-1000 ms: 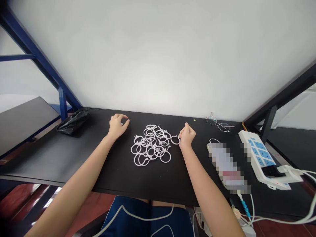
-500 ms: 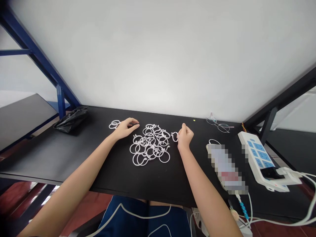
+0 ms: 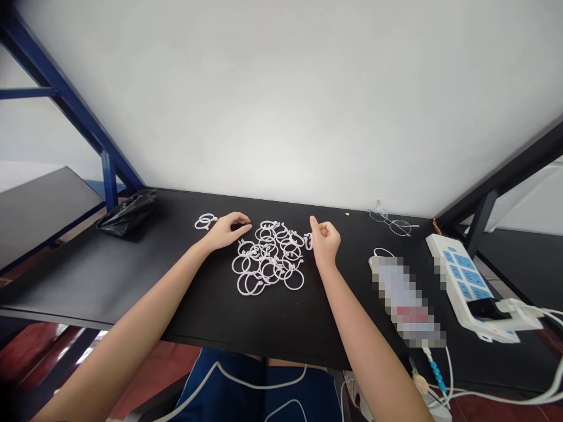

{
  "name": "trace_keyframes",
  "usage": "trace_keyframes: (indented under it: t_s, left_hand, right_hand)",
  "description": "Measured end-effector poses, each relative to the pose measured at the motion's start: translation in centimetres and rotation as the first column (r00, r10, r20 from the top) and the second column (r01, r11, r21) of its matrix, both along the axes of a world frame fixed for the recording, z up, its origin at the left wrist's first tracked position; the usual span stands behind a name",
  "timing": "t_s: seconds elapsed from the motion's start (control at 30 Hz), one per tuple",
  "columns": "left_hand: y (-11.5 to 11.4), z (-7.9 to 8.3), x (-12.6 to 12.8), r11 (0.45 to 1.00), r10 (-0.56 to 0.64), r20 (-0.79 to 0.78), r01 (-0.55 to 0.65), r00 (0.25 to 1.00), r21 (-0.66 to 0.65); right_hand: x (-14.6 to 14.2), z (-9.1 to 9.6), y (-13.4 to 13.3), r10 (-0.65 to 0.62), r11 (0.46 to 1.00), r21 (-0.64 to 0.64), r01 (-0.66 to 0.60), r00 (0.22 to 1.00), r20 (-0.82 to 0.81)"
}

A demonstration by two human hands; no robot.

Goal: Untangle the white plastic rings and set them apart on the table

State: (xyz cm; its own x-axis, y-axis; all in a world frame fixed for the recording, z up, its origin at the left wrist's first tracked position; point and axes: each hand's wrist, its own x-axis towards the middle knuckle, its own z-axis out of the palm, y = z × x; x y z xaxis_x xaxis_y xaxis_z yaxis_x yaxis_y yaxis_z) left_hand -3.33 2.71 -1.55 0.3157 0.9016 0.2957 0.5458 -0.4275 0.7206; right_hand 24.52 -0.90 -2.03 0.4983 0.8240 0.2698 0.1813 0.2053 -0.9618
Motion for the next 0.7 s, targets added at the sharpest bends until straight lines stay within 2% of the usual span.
trace_keyframes:
  t_s: [0.13, 0.27, 0.5, 0.57, 0.7]
  left_hand:
    - [0.1, -0.2, -0.1, 1.000, -0.012, -0.010, 0.013, 1.000, 0.014]
    - [0.0, -0.2, 0.1, 0.999, -0.009, 0.003, 0.009, 1.000, 0.030]
    - [-0.4, -0.3, 1.2, 0.997, -0.055, -0.022, 0.056, 0.998, 0.046]
    - [-0.6, -0.4, 1.5, 0.998, -0.048, -0.024, 0.049, 0.999, 0.040]
    - [-1.7, 0.0, 2.4, 0.994, -0.042, -0.087, 0.050, 0.995, 0.092]
  right_hand:
    - [-0.2, 0.1, -0.2, 0.001, 0.998, -0.055, 0.007, 0.992, 0.128]
    - [0.0, -0.1, -0.2, 0.017, 0.999, -0.037, -0.008, 0.969, 0.246]
    - [0.2, -0.5, -0.3, -0.009, 1.000, 0.012, 0.006, 0.973, 0.230]
    - [0.2, -0.4, -0.4, -0.036, 0.999, 0.039, 0.027, 0.968, 0.247]
    - [-0.1, 0.0, -0.7, -0.170, 0.980, 0.152, 0.126, 0.932, 0.321]
